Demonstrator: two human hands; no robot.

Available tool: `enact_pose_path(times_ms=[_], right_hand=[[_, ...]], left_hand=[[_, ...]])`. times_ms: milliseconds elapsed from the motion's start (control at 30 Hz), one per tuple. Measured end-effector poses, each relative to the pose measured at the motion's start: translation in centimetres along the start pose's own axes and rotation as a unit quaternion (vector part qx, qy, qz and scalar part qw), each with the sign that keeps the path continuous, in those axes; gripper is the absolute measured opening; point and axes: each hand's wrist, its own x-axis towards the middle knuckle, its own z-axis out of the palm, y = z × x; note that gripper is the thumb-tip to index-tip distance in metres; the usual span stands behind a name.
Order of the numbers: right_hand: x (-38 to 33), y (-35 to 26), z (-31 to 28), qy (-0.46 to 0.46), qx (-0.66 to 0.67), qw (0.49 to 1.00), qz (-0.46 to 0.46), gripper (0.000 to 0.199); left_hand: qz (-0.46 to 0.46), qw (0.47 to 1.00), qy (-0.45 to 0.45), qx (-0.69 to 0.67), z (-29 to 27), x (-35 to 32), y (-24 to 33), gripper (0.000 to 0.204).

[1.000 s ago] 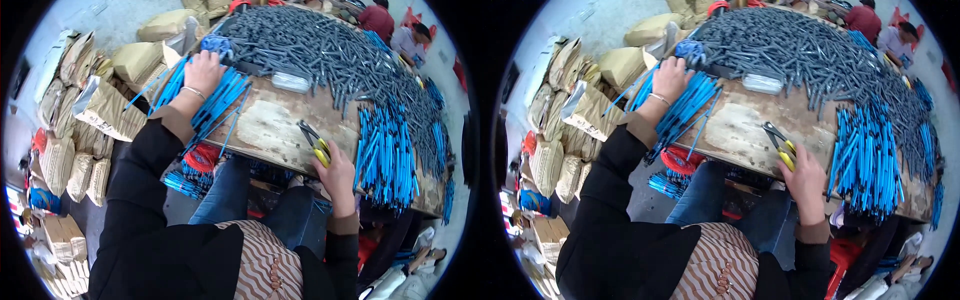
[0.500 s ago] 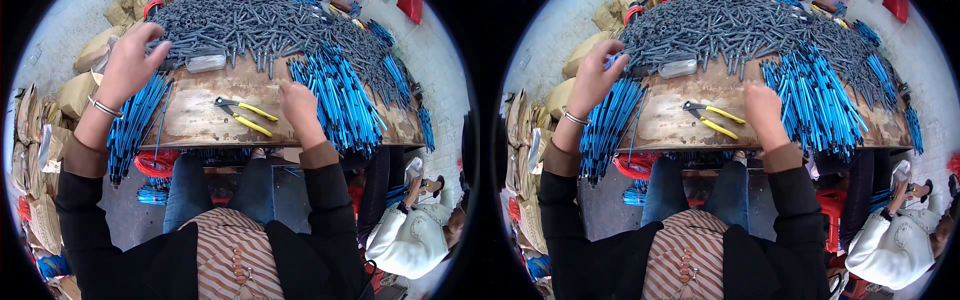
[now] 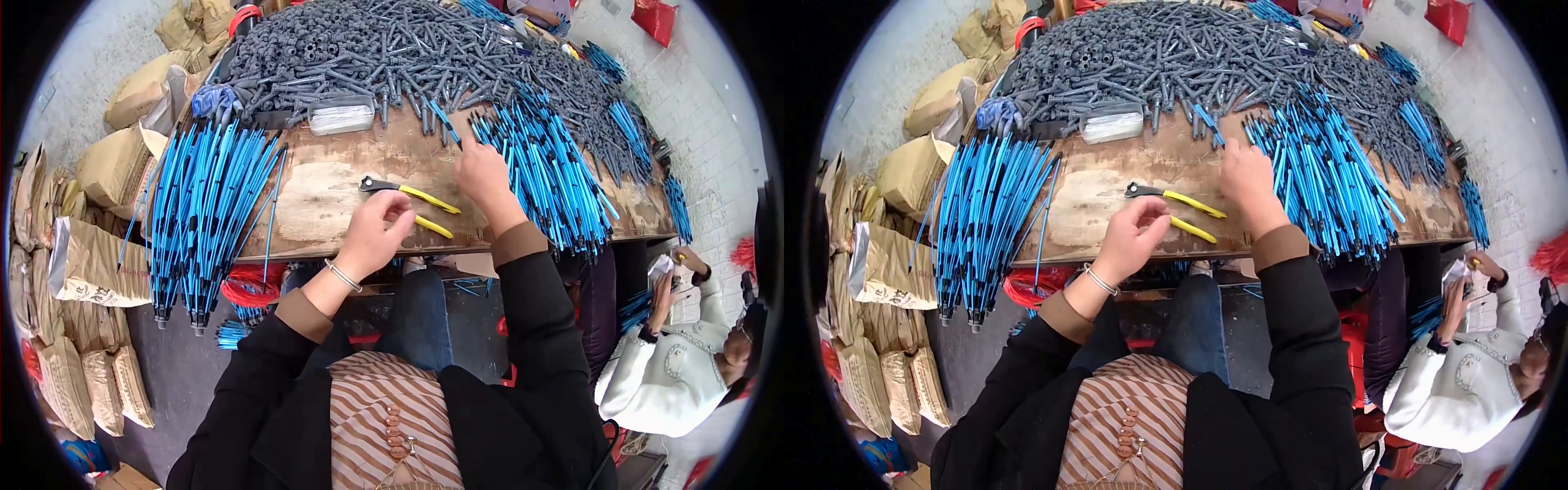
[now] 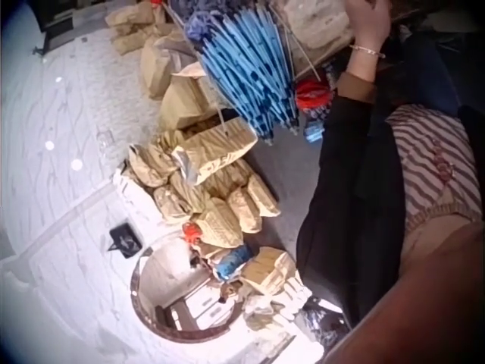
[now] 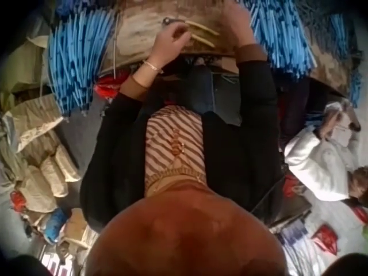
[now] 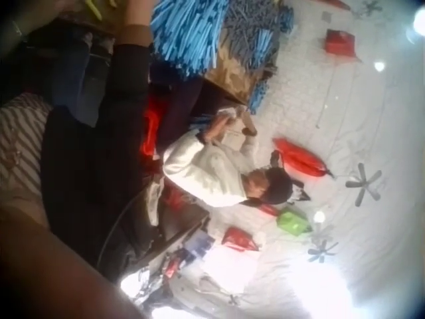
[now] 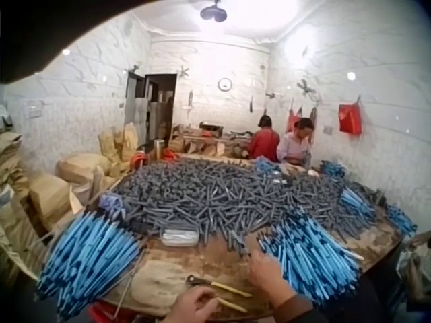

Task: Assembling blue wires into circular plastic hubs using pliers on a production workbench.

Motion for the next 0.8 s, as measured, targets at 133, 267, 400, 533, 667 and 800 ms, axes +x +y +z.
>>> enact_pose_path(times_ms=[133,267,400,533,667,800], right_hand=[[0.0,0.3,-0.2,-0.007,0.089,0.993,-0.076,0.018],[0.5,2.2,-2.1,0.097,0.115,0.986,-0.079,0.018],[-1.8,-2.9,-12.3,-0.132,0.551,0.823,-0.041,0.017],[-5.8,-5.3,-13.7,-0.291,0.695,0.657,-0.021,0.021],[-7.4,-6.5,-10.6,-0.185,0.435,0.872,-0.123,0.019],[-8.1,-7.7,-10.7,-0.264,0.451,0.848,-0.083,0.018]], left_hand=[[-0.148,0.978,0.026,-0.143,-1.3,0.1,-2.0,0.017],[-0.169,0.937,0.062,-0.300,-1.6,0.3,-2.3,0.015],[-0.197,0.837,0.111,-0.498,-3.5,1.2,-2.6,0.014],[-0.173,0.736,0.035,-0.653,-3.3,1.6,-0.7,0.013],[-0.121,0.706,-0.024,-0.697,-3.3,1.1,-1.3,0.014],[-0.141,0.776,0.002,-0.615,-3.0,0.3,-1.1,0.021]])
